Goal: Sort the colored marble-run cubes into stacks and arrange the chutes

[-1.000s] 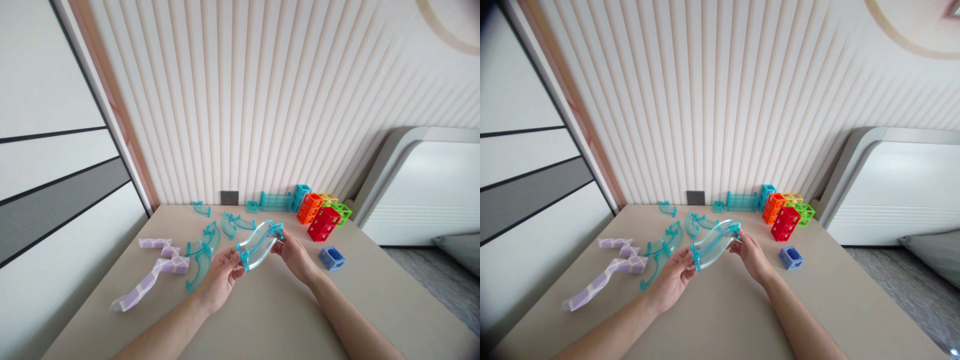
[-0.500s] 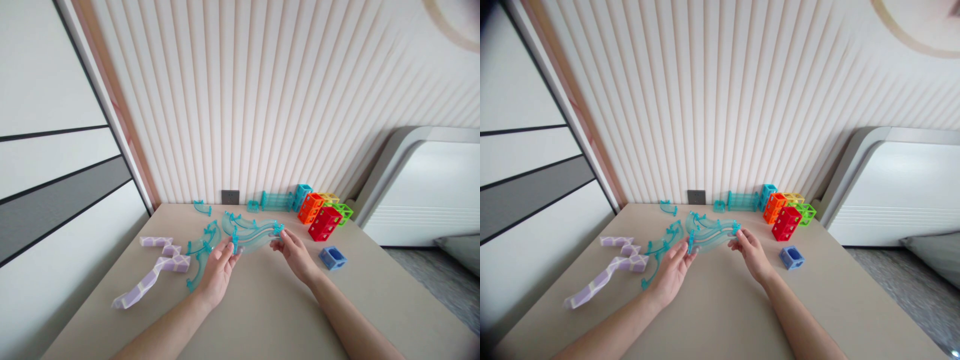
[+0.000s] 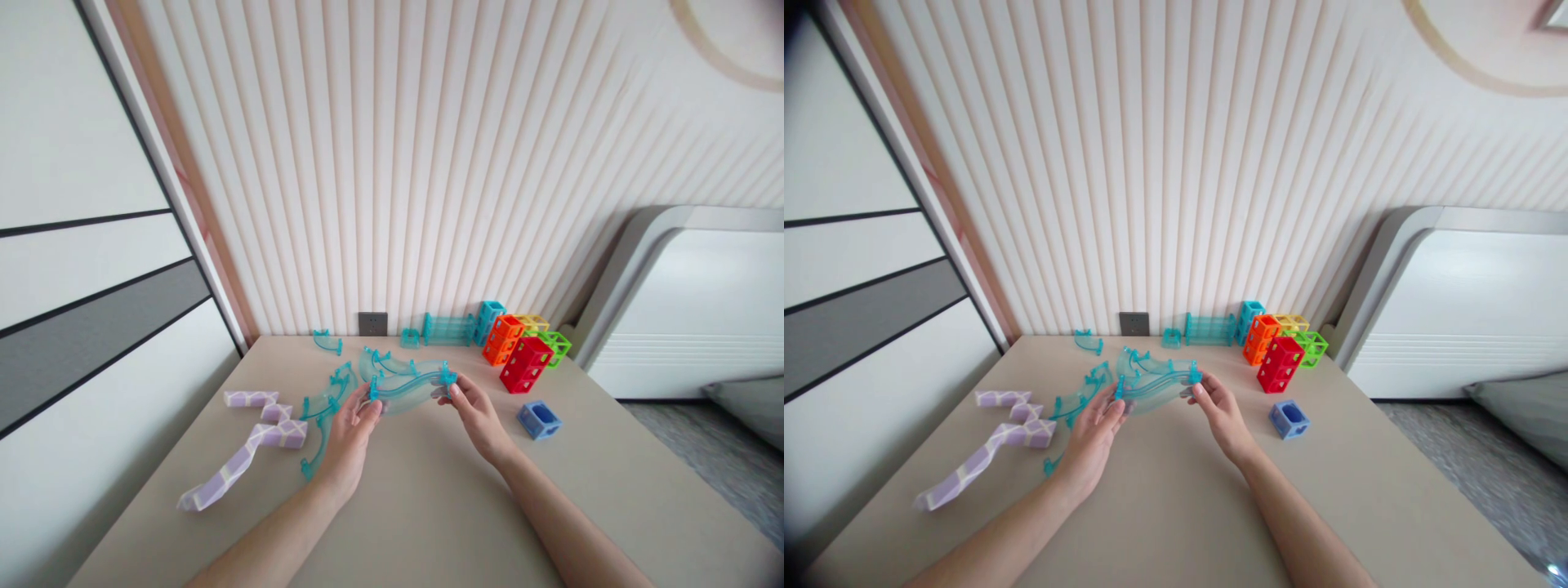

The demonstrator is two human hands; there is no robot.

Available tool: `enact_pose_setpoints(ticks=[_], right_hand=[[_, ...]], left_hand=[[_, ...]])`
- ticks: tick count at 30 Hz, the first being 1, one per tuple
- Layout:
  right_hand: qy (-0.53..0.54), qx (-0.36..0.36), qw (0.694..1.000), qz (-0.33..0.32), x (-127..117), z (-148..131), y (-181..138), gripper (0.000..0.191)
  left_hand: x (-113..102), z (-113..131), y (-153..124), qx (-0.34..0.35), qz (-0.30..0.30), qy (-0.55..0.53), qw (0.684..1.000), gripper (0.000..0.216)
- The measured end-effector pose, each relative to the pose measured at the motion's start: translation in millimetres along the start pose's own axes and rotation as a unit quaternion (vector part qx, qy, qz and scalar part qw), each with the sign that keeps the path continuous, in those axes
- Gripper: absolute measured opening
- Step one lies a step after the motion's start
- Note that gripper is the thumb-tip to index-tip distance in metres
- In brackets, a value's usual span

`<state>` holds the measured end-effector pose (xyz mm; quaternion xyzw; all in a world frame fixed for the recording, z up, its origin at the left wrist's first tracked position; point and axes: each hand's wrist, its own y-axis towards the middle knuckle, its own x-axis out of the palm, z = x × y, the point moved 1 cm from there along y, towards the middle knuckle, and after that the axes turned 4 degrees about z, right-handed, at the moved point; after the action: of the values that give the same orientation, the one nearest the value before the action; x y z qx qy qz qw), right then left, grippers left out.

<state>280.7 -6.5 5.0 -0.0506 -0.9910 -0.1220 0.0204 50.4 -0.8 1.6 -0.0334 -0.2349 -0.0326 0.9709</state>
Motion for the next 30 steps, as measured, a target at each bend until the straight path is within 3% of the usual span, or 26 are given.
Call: enact_pose_setpoints(ticks=[9, 17, 20, 26, 30], right_hand=[[-0.022, -0.012, 1.0, 0.007, 0.5, -10.7, -2.5, 0.046], [-0.101, -0.052, 0.992, 0.057, -5.0, 4.5, 0.0, 0.048], [-0.155, -0.062, 0.982, 0.086, -8.2, 8.8, -0.2, 0.051], [-0.217, -0.062, 0.969, 0.097, -9.2, 10.5, -1.2, 0.055], [-0.249, -0.059, 0.96, 0.114, -10.2, 11.3, -0.7, 0.048]], left_hand=[[0.5, -0.5, -1.1, 0.008, -0.01, 0.005, 1.0, 0.046], [-2.9, -9.9, 3.2, 0.019, -0.029, 0.095, 0.995, 0.051], [-6.4, -13.6, 5.0, 0.033, -0.042, 0.137, 0.989, 0.049], [-11.2, -16.3, 4.4, 0.078, -0.013, 0.205, 0.976, 0.047], [-9.7, -18.4, 1.1, 0.115, -0.025, 0.234, 0.965, 0.043]])
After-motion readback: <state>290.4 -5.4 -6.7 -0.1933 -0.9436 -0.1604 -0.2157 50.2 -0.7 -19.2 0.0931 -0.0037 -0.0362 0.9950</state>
